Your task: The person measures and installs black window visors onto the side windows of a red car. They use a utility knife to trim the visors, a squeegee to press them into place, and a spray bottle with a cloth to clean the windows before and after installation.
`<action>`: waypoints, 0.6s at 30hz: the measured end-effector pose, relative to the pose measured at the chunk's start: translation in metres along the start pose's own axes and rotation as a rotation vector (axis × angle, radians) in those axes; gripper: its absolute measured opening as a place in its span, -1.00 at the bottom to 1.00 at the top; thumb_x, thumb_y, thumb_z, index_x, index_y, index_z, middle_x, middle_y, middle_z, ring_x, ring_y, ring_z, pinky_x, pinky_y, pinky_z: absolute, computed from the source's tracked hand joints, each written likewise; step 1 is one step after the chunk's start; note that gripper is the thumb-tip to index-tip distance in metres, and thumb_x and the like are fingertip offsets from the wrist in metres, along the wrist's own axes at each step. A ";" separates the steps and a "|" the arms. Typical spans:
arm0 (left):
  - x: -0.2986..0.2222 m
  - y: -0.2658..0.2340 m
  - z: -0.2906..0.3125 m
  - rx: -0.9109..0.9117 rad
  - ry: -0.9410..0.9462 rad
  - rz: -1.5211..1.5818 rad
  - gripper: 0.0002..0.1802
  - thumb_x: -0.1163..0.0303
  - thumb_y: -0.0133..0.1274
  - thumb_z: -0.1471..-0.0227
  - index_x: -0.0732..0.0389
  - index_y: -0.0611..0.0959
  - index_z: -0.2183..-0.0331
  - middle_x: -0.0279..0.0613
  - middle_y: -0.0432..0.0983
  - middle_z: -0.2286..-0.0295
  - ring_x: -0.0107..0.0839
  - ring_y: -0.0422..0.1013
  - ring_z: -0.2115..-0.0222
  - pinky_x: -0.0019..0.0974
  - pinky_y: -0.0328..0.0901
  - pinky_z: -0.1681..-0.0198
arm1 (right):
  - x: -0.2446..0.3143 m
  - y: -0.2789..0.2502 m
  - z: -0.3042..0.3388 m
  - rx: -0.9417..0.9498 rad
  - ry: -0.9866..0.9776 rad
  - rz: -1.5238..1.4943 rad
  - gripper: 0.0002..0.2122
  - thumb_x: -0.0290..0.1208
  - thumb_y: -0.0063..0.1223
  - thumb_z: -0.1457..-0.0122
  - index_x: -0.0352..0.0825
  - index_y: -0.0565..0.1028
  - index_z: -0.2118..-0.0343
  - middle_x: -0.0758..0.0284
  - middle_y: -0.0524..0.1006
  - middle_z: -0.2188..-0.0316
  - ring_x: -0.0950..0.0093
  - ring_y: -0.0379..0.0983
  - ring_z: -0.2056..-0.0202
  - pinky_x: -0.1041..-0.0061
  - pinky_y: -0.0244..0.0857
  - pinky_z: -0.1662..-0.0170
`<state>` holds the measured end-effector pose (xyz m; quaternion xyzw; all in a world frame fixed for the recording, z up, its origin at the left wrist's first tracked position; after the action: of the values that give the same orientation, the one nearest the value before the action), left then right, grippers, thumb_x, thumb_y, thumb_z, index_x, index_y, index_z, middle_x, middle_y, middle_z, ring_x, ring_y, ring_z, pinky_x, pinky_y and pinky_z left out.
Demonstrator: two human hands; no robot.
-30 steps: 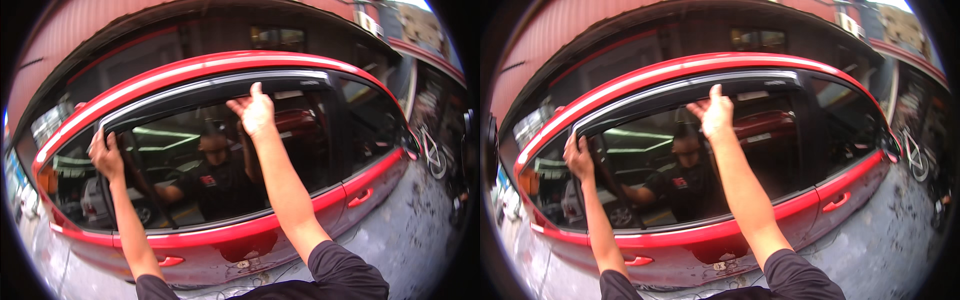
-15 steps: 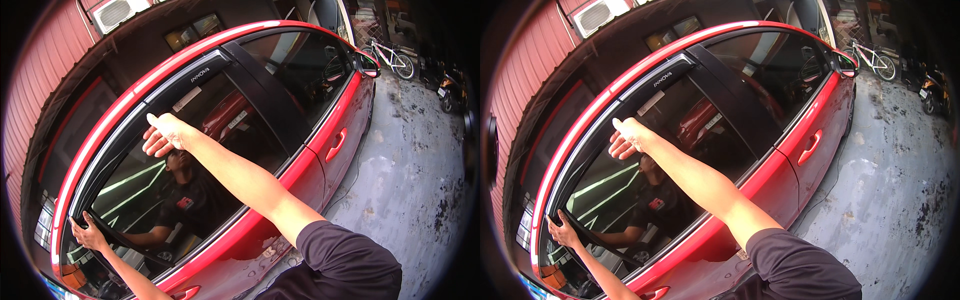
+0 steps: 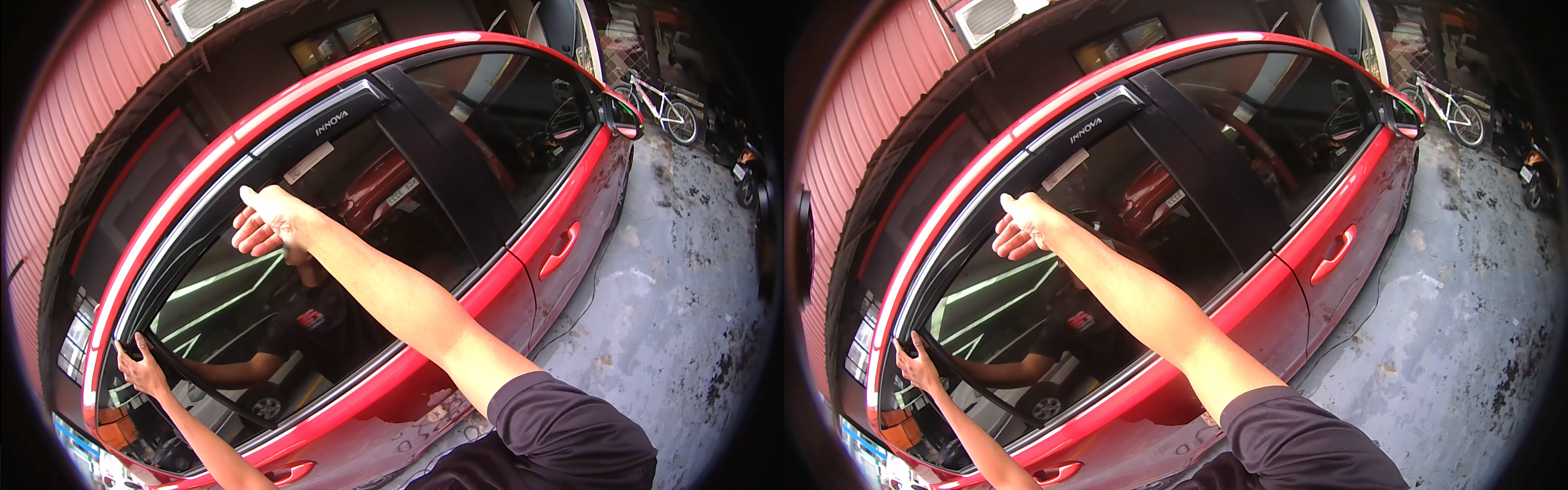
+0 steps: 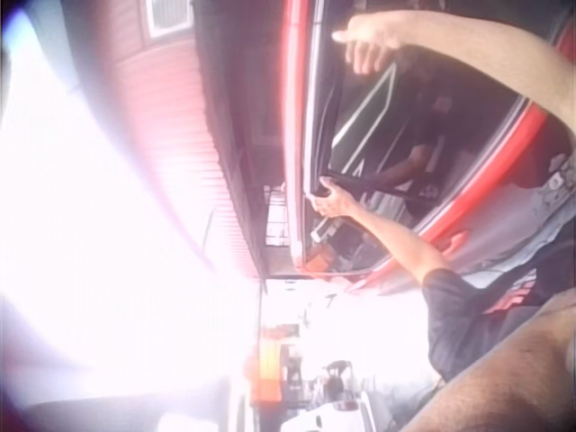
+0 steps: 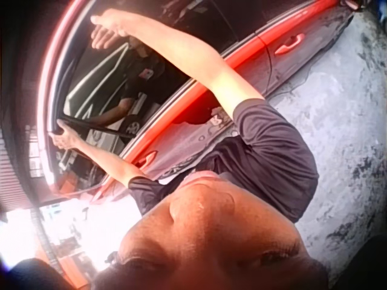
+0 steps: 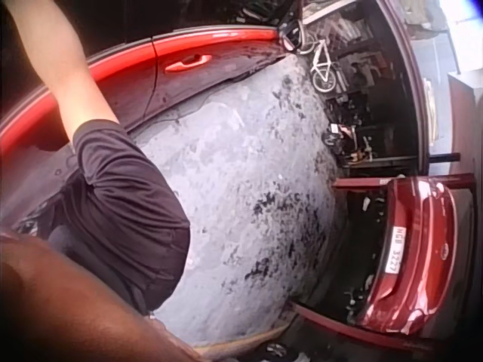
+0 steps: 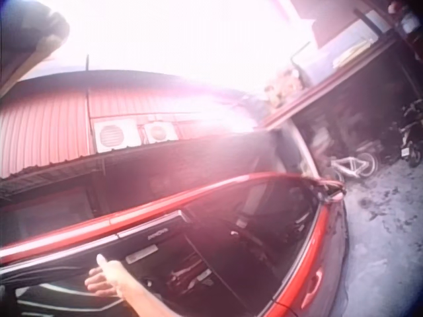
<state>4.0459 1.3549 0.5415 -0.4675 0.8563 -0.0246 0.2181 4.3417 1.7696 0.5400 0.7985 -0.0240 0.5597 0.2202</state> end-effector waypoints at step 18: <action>-0.004 -0.018 -0.002 0.091 -0.092 0.019 -0.03 -0.51 -0.05 -0.03 -0.10 0.38 -0.29 -0.09 0.29 -0.21 0.06 0.25 -0.20 0.19 0.18 -0.20 | -0.004 0.004 0.003 0.049 -0.016 -0.024 -0.37 0.12 -0.33 -0.44 -0.52 0.47 0.06 0.03 0.66 0.27 0.32 0.65 0.37 0.37 0.59 0.37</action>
<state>4.0609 1.3477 0.5494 -0.4494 0.8479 -0.0399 0.2784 4.3419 1.7643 0.5367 0.8083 -0.0022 0.5511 0.2070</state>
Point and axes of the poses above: each hand's wrist, its own z-axis away from the middle knuckle, its own y-axis out of the palm, x = y × z, the point moved 7 cm from there along -z, towards the middle knuckle
